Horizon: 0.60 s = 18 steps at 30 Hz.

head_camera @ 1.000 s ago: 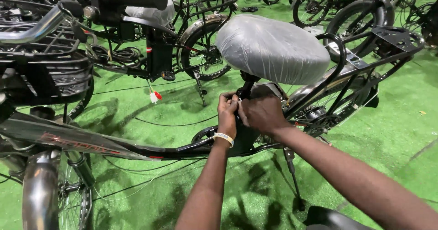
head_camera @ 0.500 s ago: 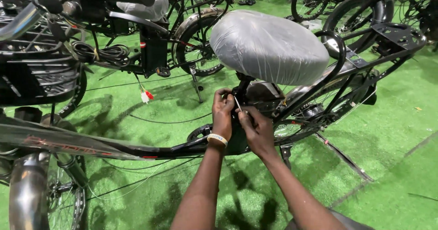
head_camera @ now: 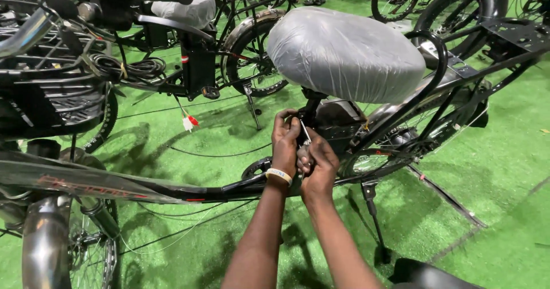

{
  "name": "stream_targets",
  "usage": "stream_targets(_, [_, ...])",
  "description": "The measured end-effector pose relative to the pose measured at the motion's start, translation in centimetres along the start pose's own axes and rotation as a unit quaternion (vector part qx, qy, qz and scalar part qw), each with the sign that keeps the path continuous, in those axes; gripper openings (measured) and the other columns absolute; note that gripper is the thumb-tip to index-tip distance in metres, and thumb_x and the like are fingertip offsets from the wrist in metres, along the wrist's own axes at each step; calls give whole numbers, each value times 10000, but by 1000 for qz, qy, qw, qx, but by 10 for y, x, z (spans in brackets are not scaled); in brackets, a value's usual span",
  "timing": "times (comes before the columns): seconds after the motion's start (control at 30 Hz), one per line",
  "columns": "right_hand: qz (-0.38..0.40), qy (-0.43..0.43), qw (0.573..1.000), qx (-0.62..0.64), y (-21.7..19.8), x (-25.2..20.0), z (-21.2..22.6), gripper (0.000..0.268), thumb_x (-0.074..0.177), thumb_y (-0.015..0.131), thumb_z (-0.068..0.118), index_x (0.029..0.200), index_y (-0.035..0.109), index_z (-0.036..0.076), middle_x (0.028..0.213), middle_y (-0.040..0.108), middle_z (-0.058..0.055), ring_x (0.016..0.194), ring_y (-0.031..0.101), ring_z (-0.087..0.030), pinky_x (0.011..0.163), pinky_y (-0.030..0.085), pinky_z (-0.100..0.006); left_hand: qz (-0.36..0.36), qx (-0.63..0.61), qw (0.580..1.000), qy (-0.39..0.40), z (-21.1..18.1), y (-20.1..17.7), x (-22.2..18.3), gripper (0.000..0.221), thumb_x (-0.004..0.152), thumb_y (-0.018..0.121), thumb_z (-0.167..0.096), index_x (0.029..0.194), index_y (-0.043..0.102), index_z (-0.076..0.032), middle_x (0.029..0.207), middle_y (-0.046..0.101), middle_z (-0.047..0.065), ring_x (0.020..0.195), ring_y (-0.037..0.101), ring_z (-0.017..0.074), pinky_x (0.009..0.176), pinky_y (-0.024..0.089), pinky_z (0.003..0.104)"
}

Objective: The person is seen attempting to install a bicycle seat onto a frame, then moves to a basket to sort through various tools including bolt cutters and a drill.

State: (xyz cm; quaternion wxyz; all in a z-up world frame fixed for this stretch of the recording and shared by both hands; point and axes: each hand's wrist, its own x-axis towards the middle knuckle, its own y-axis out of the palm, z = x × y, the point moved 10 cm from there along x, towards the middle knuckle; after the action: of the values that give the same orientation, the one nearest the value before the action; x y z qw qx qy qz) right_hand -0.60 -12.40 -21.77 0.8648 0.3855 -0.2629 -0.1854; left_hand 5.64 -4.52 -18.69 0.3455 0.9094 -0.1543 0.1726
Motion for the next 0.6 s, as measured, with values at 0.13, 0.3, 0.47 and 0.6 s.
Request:
stream_targets(0.13, [16, -5, 996, -85, 3, -13, 27, 325, 942, 569, 188, 1186, 621, -20, 579, 439, -37, 481, 414, -74, 438, 340, -163, 5, -7, 1000, -4, 34, -21, 14, 172, 983, 526, -104, 1154, 508, -98, 1040, 622, 95, 967, 614, 178, 857, 516, 294])
stream_targets(0.3, [144, -57, 949, -276, 18, -23, 45, 338, 978, 537, 156, 1286, 604, 35, 761, 559, -75, 741, 545, -128, 655, 472, -228, 17, -5, 1000, 13, 13, -9, 7, 283, 891, 606, -132, 1161, 523, -118, 1130, 572, 47, 1051, 547, 145, 944, 450, 313])
stream_targets(0.47, [174, -203, 754, -600, 48, -29, 89, 418, 948, 581, 276, 1328, 584, 102, 986, 688, -149, 858, 683, -307, 742, 534, -404, 23, -15, 999, 20, 8, -6, 6, 341, 836, 624, -108, 1165, 536, -104, 1110, 564, 32, 1053, 540, 136, 939, 441, 290])
stream_targets(0.6, [172, -263, 572, -757, 49, -23, 84, 435, 878, 609, 502, 1248, 654, 278, 906, 709, 0, 748, 704, -263, 626, 557, -428, 31, -19, 999, 17, 5, -1, 1, 417, 820, 690, -74, 1202, 522, -89, 1098, 595, 58, 1049, 564, 154, 927, 461, 309])
